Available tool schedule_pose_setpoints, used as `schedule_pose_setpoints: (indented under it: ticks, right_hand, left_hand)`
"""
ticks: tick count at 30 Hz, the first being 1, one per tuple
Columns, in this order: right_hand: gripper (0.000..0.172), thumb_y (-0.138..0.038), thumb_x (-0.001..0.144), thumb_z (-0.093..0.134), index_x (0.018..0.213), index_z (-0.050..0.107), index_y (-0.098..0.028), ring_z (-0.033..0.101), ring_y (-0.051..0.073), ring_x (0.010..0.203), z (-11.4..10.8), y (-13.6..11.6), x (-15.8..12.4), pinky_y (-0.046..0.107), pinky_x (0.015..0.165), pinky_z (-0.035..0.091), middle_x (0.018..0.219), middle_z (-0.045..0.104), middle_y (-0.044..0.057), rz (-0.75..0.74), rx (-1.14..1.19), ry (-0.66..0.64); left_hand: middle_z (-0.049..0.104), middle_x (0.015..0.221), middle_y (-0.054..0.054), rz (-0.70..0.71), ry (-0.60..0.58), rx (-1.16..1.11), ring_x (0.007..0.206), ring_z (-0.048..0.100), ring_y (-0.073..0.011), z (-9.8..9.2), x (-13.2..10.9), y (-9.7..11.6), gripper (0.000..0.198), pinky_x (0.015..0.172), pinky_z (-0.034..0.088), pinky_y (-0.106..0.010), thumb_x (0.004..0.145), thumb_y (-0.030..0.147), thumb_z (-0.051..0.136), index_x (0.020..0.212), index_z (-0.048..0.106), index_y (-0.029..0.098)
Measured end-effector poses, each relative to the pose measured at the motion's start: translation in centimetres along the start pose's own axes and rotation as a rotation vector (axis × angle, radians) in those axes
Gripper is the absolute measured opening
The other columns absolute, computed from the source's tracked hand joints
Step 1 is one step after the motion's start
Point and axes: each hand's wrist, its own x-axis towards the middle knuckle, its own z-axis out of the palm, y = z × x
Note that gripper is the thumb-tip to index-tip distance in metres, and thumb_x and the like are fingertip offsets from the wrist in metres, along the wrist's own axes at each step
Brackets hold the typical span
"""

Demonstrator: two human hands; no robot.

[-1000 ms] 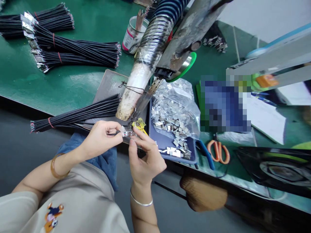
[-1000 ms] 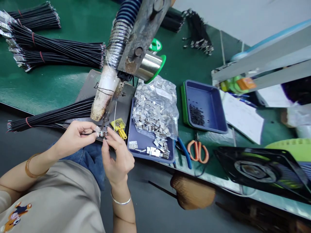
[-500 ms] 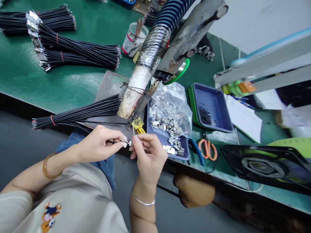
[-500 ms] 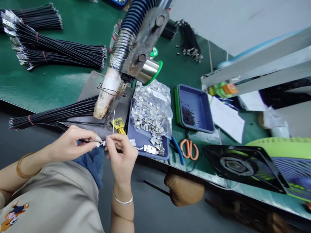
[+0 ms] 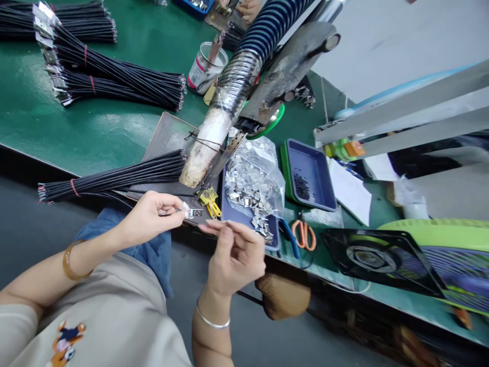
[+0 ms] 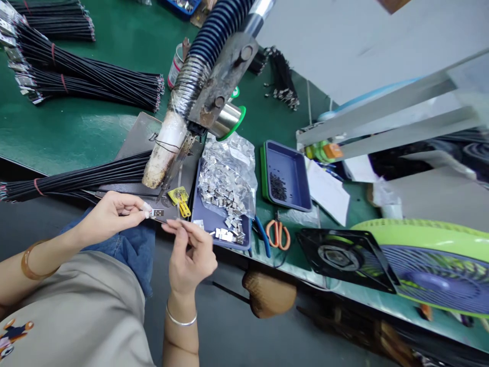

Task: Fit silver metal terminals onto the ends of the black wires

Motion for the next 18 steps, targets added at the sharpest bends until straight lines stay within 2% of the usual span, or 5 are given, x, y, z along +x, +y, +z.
schedule_pose_setpoints:
  ticks: [2, 5, 7, 12, 18]
  right_hand:
    - [0.009, -0.013, 0.09, 0.069, 0.096, 0.067, -0.02, 0.079, 0.016, 0.075, 0.3, 0.3, 0.0, 0.026, 0.07, 0.065, 0.086, 0.08, 0.002, -0.026, -0.054, -0.052]
    - [0.006, -0.014, 0.089, 0.07, 0.09, 0.067, -0.019, 0.079, 0.019, 0.088, 1.0, 0.7, 0.0, 0.027, 0.071, 0.065, 0.097, 0.08, 0.006, -0.066, -0.082, -0.121]
    - [0.007, -0.013, 0.09, 0.069, 0.088, 0.066, -0.019, 0.079, 0.019, 0.089, 1.5, 0.7, 0.2, 0.026, 0.071, 0.065, 0.098, 0.08, 0.007, -0.1, -0.1, -0.138]
    - [0.016, -0.006, 0.086, 0.072, 0.093, 0.067, -0.02, 0.079, 0.016, 0.085, 2.1, 0.8, 0.4, 0.025, 0.078, 0.065, 0.095, 0.081, 0.006, -0.299, -0.22, -0.111]
    - [0.012, -0.01, 0.088, 0.069, 0.089, 0.064, -0.021, 0.08, 0.018, 0.086, 2.2, 0.9, 0.5, 0.025, 0.073, 0.065, 0.097, 0.082, 0.006, -0.226, -0.199, -0.102]
  left_hand:
    - [0.037, 0.053, 0.006, -0.002, -0.004, 0.005, 0.052, 0.028, -0.0059, 0.0, 0.1, 0.0, 0.015, 0.047, 0.023, -0.018, 0.072, 0.024, 0.062, 0.065, 0.063, 0.011]
    - [0.036, 0.054, 0.006, -0.001, 0.003, 0.02, 0.052, 0.028, -0.0061, 0.1, 0.3, -0.1, 0.017, 0.048, 0.023, -0.019, 0.072, 0.026, 0.061, 0.065, 0.063, 0.011]
    - [0.035, 0.054, 0.006, 0.014, 0.026, 0.041, 0.052, 0.027, -0.0063, 0.2, 0.4, -0.2, 0.018, 0.048, 0.023, -0.019, 0.073, 0.027, 0.061, 0.065, 0.063, 0.011]
    - [0.038, 0.054, 0.005, 0.068, 0.114, 0.14, 0.053, 0.028, -0.0064, 0.7, 0.5, -0.3, 0.019, 0.047, 0.022, -0.019, 0.075, 0.026, 0.058, 0.064, 0.064, 0.012]
    - [0.045, 0.056, 0.004, 0.045, 0.175, 0.162, 0.055, 0.035, -0.0073, 1.1, 0.7, -0.4, 0.02, 0.049, 0.028, -0.018, 0.075, 0.027, 0.058, 0.066, 0.065, 0.011]
